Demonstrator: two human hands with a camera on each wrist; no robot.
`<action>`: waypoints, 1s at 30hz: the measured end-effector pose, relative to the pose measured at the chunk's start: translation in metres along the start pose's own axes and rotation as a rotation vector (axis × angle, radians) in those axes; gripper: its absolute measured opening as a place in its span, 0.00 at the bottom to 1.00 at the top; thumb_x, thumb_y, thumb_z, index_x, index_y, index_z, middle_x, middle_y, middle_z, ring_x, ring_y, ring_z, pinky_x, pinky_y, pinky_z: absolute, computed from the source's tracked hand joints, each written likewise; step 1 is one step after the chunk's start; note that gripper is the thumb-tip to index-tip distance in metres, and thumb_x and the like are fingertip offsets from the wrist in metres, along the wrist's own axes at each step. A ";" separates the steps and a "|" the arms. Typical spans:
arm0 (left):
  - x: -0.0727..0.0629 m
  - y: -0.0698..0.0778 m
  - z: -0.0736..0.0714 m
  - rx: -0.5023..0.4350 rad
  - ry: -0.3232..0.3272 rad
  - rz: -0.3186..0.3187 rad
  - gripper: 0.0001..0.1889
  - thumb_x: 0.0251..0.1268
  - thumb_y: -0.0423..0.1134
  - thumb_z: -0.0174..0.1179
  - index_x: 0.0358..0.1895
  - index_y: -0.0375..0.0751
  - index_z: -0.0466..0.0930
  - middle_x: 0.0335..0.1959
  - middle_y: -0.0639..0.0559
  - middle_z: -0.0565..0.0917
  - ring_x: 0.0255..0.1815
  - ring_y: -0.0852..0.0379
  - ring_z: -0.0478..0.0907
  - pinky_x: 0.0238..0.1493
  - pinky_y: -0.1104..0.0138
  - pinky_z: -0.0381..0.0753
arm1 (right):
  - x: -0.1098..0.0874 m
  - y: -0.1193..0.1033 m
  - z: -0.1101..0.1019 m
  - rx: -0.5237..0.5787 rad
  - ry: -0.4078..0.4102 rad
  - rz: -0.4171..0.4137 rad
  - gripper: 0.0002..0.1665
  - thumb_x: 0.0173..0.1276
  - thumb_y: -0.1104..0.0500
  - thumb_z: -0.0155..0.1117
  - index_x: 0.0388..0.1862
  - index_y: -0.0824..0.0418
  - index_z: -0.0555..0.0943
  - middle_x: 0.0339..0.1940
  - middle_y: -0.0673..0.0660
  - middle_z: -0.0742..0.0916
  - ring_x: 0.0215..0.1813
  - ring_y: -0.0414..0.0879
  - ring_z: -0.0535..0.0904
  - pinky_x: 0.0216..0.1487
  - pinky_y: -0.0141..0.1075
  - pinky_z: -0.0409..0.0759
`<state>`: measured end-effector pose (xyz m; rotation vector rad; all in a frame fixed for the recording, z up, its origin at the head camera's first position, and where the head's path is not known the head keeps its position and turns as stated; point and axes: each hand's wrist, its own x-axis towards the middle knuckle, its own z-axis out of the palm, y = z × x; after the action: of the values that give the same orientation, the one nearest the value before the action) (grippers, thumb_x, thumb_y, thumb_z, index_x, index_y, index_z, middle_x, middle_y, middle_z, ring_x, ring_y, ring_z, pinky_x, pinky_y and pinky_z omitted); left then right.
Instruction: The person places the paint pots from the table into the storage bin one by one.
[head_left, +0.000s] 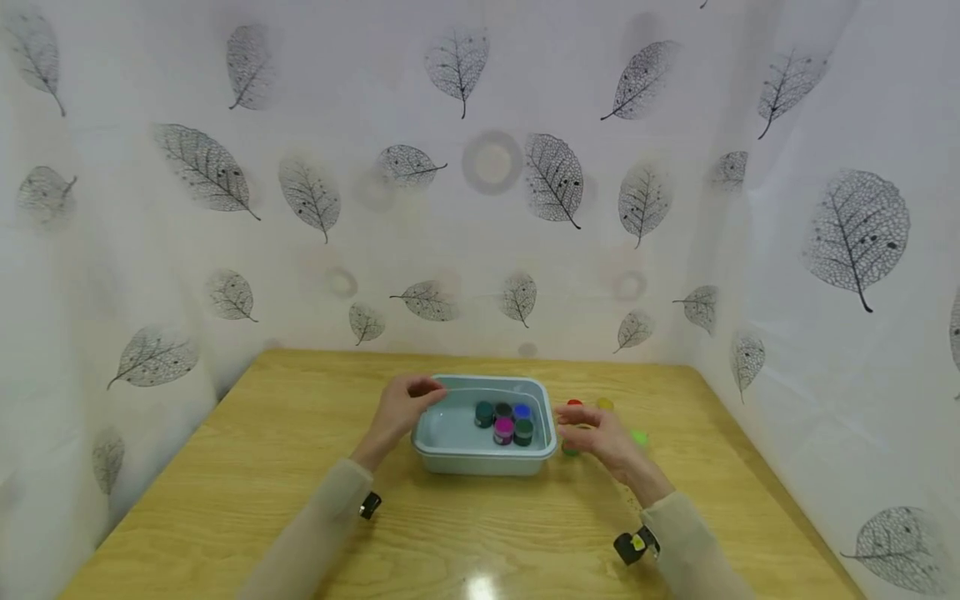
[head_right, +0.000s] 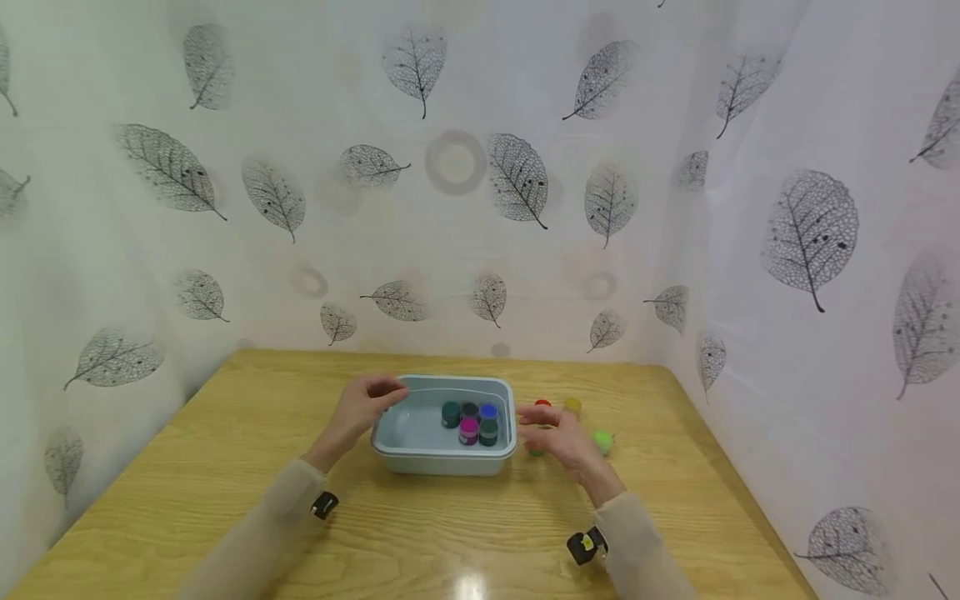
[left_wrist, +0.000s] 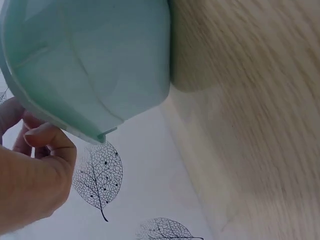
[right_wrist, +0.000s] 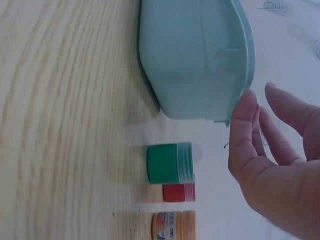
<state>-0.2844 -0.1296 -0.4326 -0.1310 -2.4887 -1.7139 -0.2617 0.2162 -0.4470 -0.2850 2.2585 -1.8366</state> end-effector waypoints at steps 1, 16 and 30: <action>-0.001 0.000 -0.002 0.011 0.010 -0.004 0.06 0.61 0.39 0.68 0.39 0.42 0.86 0.36 0.50 0.85 0.37 0.55 0.76 0.39 0.66 0.78 | 0.000 0.000 -0.003 0.012 0.009 0.002 0.30 0.69 0.60 0.65 0.66 0.72 0.71 0.61 0.68 0.78 0.51 0.43 0.81 0.50 0.35 0.85; -0.016 -0.018 -0.018 -0.025 -0.018 -0.095 0.23 0.60 0.31 0.67 0.60 0.34 0.77 0.52 0.36 0.78 0.45 0.50 0.76 0.40 0.67 0.79 | -0.004 0.004 -0.043 -0.021 0.086 0.028 0.30 0.73 0.57 0.61 0.67 0.74 0.69 0.58 0.63 0.81 0.49 0.39 0.80 0.52 0.34 0.83; -0.019 -0.019 -0.017 -0.162 -0.128 -0.183 0.30 0.63 0.26 0.62 0.69 0.33 0.66 0.52 0.31 0.76 0.44 0.49 0.79 0.41 0.60 0.88 | 0.001 0.011 -0.027 -0.238 0.104 0.057 0.27 0.65 0.64 0.66 0.63 0.67 0.76 0.65 0.66 0.79 0.63 0.56 0.76 0.64 0.40 0.76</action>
<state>-0.2673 -0.1526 -0.4463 -0.0281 -2.5162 -2.0415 -0.2707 0.2439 -0.4526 -0.1642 2.5314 -1.5902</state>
